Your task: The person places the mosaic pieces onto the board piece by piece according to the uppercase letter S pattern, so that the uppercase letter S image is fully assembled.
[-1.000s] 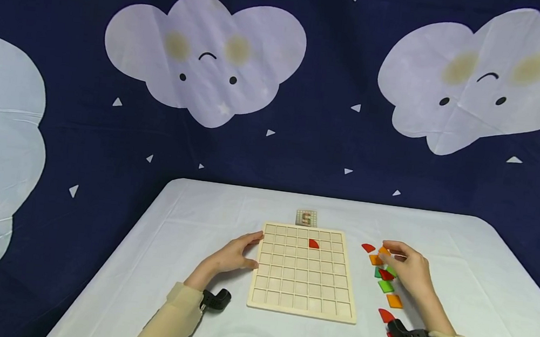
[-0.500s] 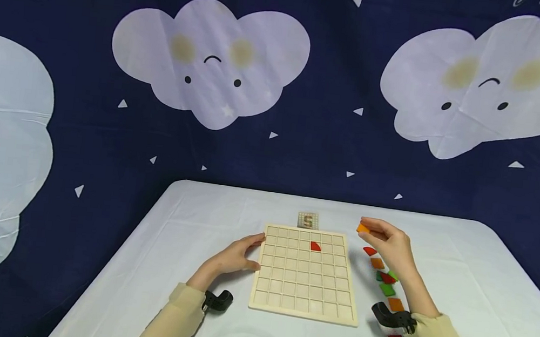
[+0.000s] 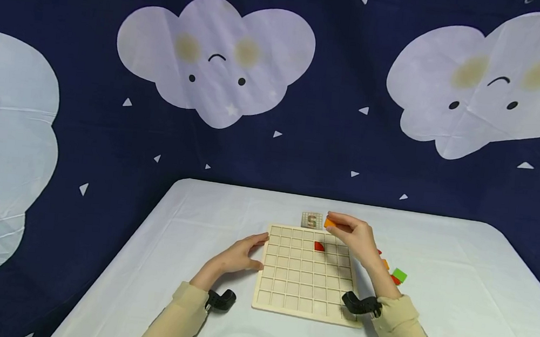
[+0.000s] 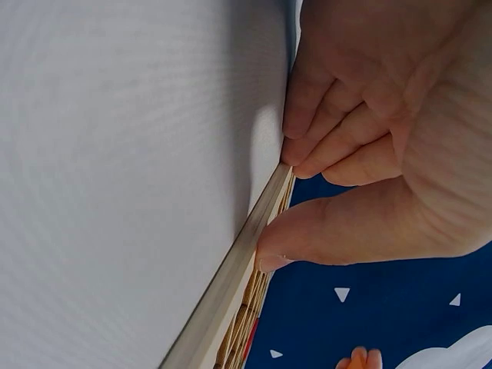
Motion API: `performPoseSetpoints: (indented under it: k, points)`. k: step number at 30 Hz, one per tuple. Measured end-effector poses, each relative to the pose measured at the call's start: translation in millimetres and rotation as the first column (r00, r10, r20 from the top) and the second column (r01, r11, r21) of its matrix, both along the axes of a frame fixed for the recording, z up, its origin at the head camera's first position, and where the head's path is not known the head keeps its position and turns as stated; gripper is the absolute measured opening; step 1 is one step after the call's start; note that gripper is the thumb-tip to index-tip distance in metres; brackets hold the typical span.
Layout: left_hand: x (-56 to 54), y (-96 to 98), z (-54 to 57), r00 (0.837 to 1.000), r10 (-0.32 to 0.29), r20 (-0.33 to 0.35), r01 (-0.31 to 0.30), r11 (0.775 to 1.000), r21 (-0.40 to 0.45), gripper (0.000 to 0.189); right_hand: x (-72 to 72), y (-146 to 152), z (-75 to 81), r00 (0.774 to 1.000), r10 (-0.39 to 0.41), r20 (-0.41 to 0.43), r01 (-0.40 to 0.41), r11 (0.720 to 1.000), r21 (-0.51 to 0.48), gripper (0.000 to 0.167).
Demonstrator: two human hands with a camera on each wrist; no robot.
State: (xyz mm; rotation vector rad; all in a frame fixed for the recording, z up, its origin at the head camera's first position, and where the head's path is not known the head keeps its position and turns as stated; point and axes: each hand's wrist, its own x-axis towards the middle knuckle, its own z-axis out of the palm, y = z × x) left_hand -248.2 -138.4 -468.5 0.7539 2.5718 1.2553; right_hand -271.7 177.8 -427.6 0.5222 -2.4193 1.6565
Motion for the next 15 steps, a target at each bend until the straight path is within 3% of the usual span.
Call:
performPoseSetpoints:
  k: [8, 15]
  points:
    - [-0.9, 2.7, 1.5, 1.0, 0.007, 0.006, -0.006, 1.0, -0.021, 0.081, -6.5, -22, -7.8, 0.997, 0.052, 0.054, -0.052, 0.999, -0.007, 0.043]
    - [0.0, 0.9, 0.4, 1.0, -0.001, -0.004, 0.001, 1.0, -0.007, 0.081, -15.2, -31, -30.9, 0.994, 0.093, 0.051, -0.096, 0.994, 0.053, 0.038]
